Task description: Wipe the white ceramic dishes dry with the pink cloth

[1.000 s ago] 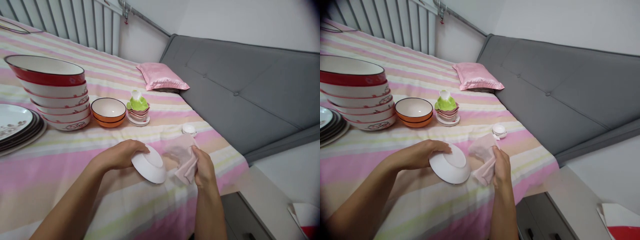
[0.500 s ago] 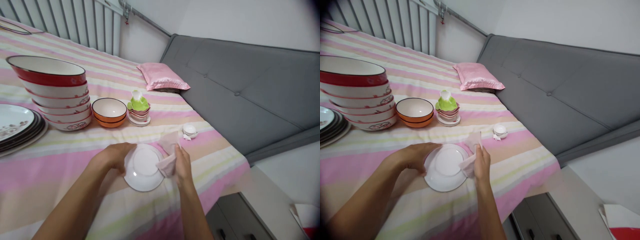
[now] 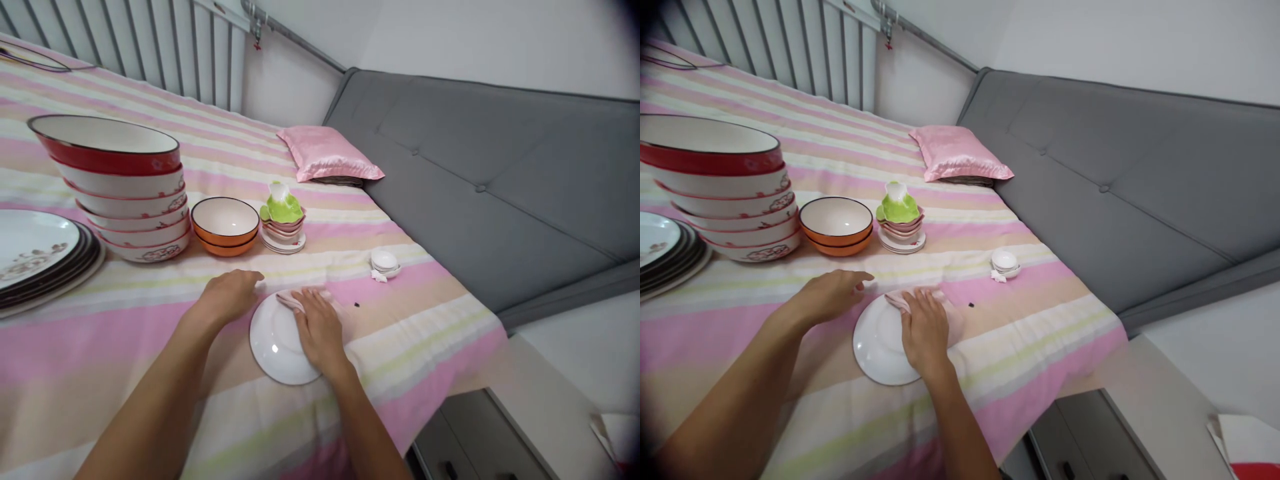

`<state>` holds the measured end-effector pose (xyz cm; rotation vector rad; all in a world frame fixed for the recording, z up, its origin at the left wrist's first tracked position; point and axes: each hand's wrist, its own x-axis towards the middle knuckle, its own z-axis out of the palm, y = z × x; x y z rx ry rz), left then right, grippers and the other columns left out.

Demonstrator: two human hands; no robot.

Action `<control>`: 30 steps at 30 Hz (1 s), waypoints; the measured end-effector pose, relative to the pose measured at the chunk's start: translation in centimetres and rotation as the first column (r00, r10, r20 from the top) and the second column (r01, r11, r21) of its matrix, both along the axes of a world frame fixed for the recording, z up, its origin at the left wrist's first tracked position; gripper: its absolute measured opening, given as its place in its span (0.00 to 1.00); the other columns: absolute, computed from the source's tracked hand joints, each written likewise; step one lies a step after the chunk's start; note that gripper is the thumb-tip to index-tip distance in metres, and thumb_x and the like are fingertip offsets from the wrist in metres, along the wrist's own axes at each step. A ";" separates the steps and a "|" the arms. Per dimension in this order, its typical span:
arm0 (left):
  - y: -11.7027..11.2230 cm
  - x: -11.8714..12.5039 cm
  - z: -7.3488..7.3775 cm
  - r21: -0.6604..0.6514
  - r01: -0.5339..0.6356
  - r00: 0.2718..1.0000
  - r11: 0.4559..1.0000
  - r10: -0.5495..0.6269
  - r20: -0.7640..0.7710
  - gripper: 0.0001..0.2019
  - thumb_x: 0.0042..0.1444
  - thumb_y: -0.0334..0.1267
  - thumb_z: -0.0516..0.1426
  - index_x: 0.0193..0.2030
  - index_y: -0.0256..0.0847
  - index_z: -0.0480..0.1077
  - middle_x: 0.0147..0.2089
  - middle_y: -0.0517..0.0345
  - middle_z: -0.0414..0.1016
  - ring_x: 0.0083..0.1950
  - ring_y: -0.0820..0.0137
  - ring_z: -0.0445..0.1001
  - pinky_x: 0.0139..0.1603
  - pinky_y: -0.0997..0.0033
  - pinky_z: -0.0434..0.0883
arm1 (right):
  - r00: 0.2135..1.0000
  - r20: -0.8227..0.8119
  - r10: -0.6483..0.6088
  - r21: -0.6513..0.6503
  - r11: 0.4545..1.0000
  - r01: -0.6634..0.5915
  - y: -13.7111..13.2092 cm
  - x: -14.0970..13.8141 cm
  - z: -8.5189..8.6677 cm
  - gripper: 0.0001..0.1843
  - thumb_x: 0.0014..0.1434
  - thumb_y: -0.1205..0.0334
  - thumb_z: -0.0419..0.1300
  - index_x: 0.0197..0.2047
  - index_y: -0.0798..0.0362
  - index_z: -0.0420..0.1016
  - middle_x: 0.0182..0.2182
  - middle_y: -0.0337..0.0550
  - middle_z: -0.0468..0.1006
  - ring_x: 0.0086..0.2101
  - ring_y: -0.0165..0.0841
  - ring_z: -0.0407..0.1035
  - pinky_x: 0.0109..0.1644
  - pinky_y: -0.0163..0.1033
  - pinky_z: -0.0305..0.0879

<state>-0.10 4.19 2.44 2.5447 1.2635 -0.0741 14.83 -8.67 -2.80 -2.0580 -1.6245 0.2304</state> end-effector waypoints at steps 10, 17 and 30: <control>-0.2 0.4 0.2 0.059 -0.079 0.997 0.995 0.077 0.030 0.21 0.59 0.39 0.44 0.55 0.41 0.68 0.52 0.44 0.74 0.53 0.53 0.71 0.46 0.57 0.68 | 0.971 0.081 0.225 -0.067 0.973 -0.220 0.6 -1.2 1.2 0.21 0.65 0.60 0.45 0.60 0.41 0.63 0.63 0.36 0.60 0.62 0.40 0.50 0.64 0.52 0.44; -0.7 1.6 -0.2 0.068 0.004 0.997 0.998 -0.009 0.081 0.20 0.59 0.38 0.44 0.54 0.42 0.69 0.51 0.47 0.75 0.51 0.56 0.73 0.46 0.59 0.68 | 0.889 0.021 0.458 -0.081 0.887 -0.455 -0.1 -2.7 2.3 0.17 0.65 0.61 0.48 0.53 0.36 0.69 0.58 0.27 0.66 0.62 0.36 0.49 0.66 0.50 0.39; -0.2 1.5 -0.8 -0.047 0.032 0.995 0.998 -0.027 0.095 0.19 0.58 0.37 0.43 0.47 0.40 0.73 0.48 0.43 0.76 0.49 0.56 0.73 0.46 0.61 0.66 | 0.783 -0.250 0.570 -0.170 0.770 -0.615 -3.5 -2.4 5.1 0.18 0.63 0.68 0.48 0.48 0.41 0.74 0.51 0.28 0.75 0.63 0.32 0.51 0.67 0.46 0.39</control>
